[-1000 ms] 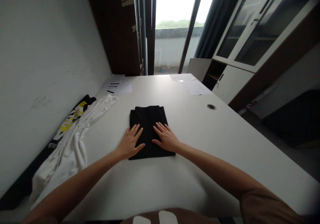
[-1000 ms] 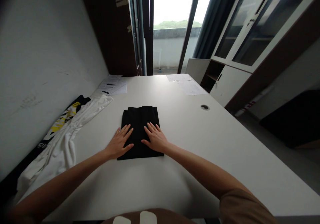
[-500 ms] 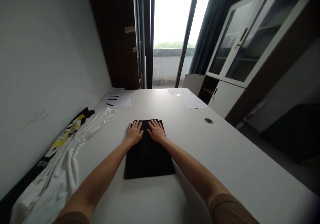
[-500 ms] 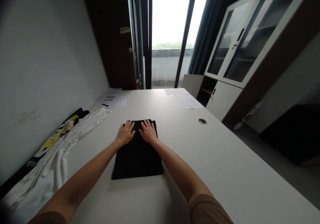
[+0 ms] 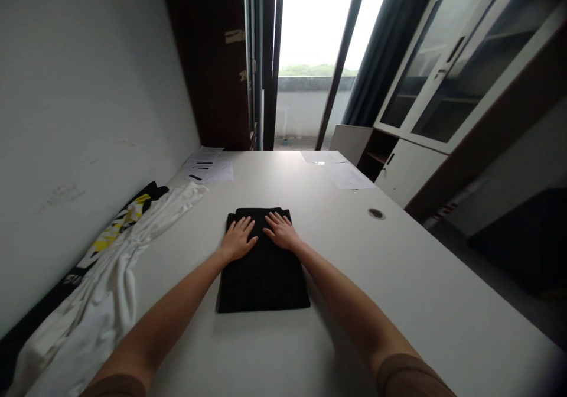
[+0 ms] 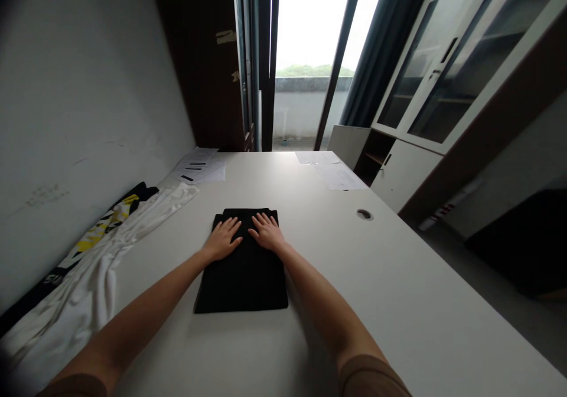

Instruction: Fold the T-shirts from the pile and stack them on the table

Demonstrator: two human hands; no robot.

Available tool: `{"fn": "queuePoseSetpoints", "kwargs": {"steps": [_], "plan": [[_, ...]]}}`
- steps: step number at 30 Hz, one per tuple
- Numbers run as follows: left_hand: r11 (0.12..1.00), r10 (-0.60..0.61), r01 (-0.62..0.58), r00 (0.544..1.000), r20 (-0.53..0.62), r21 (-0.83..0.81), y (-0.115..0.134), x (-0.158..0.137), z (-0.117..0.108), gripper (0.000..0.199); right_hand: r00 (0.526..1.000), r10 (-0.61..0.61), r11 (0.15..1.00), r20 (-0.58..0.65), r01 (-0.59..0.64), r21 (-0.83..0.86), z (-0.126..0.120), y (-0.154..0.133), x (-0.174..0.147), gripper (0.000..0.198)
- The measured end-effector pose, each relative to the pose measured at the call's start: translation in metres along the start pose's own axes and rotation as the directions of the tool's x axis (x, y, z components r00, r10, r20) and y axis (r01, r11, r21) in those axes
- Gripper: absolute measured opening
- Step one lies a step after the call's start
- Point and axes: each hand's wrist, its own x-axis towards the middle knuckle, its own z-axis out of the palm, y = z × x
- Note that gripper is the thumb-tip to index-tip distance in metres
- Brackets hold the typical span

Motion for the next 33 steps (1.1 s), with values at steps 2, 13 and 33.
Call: {"fn": "queuePoseSetpoints", "kwargs": {"steps": [2, 13, 33], "plan": [[0.991, -0.128, 0.128, 0.992, 0.011, 0.041, -0.009, -0.004, 0.000, 0.070, 0.996, 0.084, 0.996, 0.024, -0.084, -0.005, -0.002, 0.007, -0.005, 0.064], [0.964, -0.259, 0.256, 0.965, 0.029, 0.078, -0.038, -0.007, 0.004, 0.067, 0.997, 0.071, 0.997, 0.007, -0.071, -0.006, -0.004, -0.020, -0.041, 0.084], [0.966, -0.253, 0.253, 0.967, -0.003, 0.062, -0.061, -0.023, 0.005, 0.061, 0.944, -0.330, 0.944, -0.005, 0.330, 0.012, 0.004, -0.079, -0.100, 0.078]]}}
